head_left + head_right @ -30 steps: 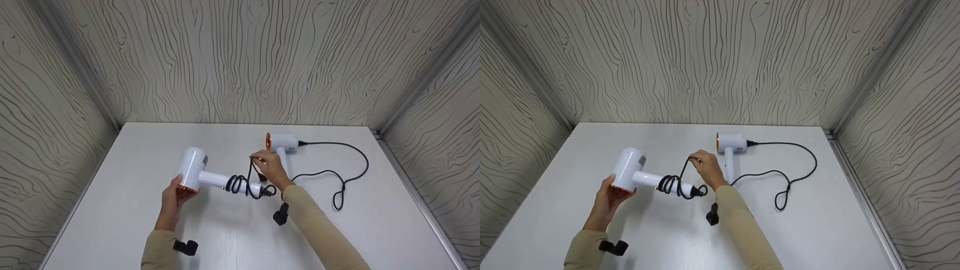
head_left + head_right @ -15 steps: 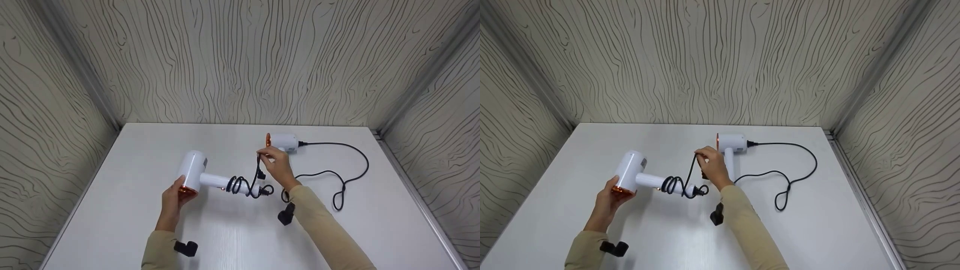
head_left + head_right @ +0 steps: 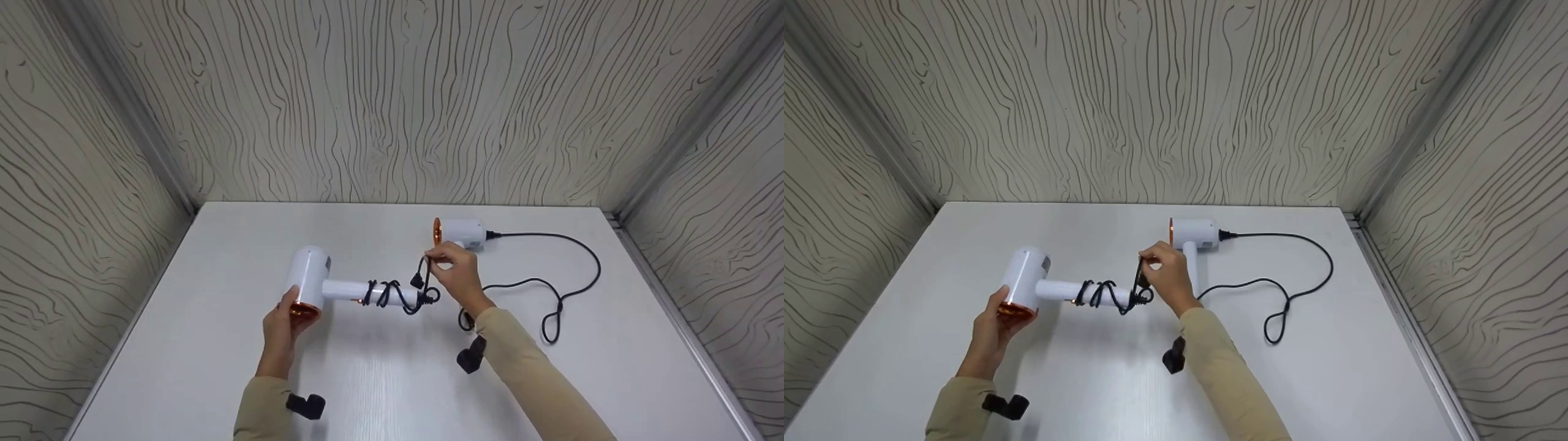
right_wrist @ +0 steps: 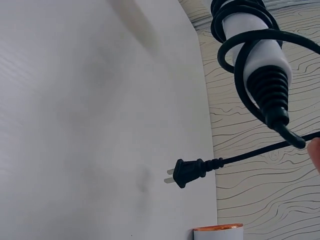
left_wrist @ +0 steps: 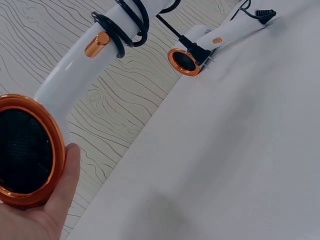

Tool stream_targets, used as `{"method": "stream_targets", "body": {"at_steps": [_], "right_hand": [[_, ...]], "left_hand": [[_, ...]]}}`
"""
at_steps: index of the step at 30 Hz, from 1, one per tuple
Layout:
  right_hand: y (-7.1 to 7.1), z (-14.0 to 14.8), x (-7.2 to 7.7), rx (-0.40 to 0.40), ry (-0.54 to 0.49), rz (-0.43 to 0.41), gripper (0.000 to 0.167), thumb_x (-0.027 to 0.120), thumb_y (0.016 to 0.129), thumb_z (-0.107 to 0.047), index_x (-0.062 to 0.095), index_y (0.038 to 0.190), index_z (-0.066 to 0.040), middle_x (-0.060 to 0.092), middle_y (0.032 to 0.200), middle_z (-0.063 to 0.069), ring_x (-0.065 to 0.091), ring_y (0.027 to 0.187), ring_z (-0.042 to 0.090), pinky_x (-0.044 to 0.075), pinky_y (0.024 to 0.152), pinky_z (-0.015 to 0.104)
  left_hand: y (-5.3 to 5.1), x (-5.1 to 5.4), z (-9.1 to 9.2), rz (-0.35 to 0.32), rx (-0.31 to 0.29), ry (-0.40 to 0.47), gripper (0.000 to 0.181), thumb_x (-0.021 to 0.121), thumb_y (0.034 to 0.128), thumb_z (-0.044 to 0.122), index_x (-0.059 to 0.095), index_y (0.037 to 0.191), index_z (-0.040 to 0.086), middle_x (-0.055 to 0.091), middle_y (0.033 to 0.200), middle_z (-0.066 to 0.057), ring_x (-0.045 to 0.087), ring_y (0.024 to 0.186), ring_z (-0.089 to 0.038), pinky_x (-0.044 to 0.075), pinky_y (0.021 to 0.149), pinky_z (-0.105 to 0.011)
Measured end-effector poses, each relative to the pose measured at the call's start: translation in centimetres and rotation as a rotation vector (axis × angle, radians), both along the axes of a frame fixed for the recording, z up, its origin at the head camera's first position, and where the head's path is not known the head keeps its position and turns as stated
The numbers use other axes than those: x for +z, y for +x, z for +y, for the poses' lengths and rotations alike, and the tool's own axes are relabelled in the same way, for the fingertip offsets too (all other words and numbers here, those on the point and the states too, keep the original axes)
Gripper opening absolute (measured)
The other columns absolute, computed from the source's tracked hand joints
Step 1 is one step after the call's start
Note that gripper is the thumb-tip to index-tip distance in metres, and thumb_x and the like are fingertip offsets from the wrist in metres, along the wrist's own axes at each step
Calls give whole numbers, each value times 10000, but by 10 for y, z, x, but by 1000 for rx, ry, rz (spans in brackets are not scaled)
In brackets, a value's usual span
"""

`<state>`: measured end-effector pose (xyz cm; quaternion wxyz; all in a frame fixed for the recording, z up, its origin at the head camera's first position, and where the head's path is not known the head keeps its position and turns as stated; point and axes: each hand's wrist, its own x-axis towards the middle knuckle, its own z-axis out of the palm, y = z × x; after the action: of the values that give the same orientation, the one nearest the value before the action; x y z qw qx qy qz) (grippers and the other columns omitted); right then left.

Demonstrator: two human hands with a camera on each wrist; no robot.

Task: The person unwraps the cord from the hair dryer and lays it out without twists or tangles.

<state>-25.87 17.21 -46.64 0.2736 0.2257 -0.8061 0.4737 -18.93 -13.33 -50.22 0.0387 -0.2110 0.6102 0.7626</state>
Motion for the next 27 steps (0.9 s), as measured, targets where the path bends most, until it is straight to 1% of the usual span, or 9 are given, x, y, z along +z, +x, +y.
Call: {"method": "stream_targets", "body": {"at_steps": [2,5,8,14,17,20,23,27], "right_hand": [[1,1,-1,-12,-13,1,142,684,737,159,705,820,45,687,801,192,672,759,249,597,707,215],[1,2,-3,-37,-23,3,157,686,732,165,707,820,37,687,806,181,671,771,219,577,722,149],[2,5,-9,-64,-19,23,157,688,726,171,698,814,42,681,806,179,667,775,185,563,736,118],[3,10,-29,-148,38,95,168,702,711,161,669,792,18,653,779,120,652,739,163,541,735,93],[6,10,-39,-163,69,121,176,704,705,162,660,785,12,649,781,100,659,739,185,528,746,79],[9,10,-48,-160,113,150,197,717,690,163,651,785,4,643,784,81,657,735,191,533,740,92],[13,9,-57,-173,180,168,218,741,675,147,648,782,-19,622,774,53,641,722,167,542,704,140],[17,11,-69,-205,297,139,222,762,675,106,634,768,-50,593,771,29,621,724,135,555,670,212]], "left_hand": [[0,0,-1,5,6,9,791,485,930,571,290,1451,9,444,1361,-158,607,971,-119,577,891,-257],[0,1,-2,14,19,19,784,458,940,571,267,1467,22,415,1393,-158,588,1006,-123,575,888,-241],[0,1,-4,19,39,27,785,441,944,572,251,1481,33,397,1416,-163,582,1019,-131,571,908,-253],[-1,3,-6,31,75,57,787,420,945,594,216,1504,79,383,1424,-131,571,1038,-129,563,923,-244],[-1,4,-7,42,90,78,782,412,946,599,215,1508,93,382,1427,-129,575,1054,-142,559,936,-253],[-1,7,-7,48,94,92,790,410,944,610,197,1518,112,361,1454,-132,555,1106,-168,528,1002,-303],[-1,10,-6,52,93,100,797,410,940,621,185,1522,125,342,1473,-133,525,1155,-197,484,1056,-355],[0,13,-6,55,96,114,787,402,943,619,183,1521,132,338,1472,-130,518,1165,-202,504,1036,-332]]}}
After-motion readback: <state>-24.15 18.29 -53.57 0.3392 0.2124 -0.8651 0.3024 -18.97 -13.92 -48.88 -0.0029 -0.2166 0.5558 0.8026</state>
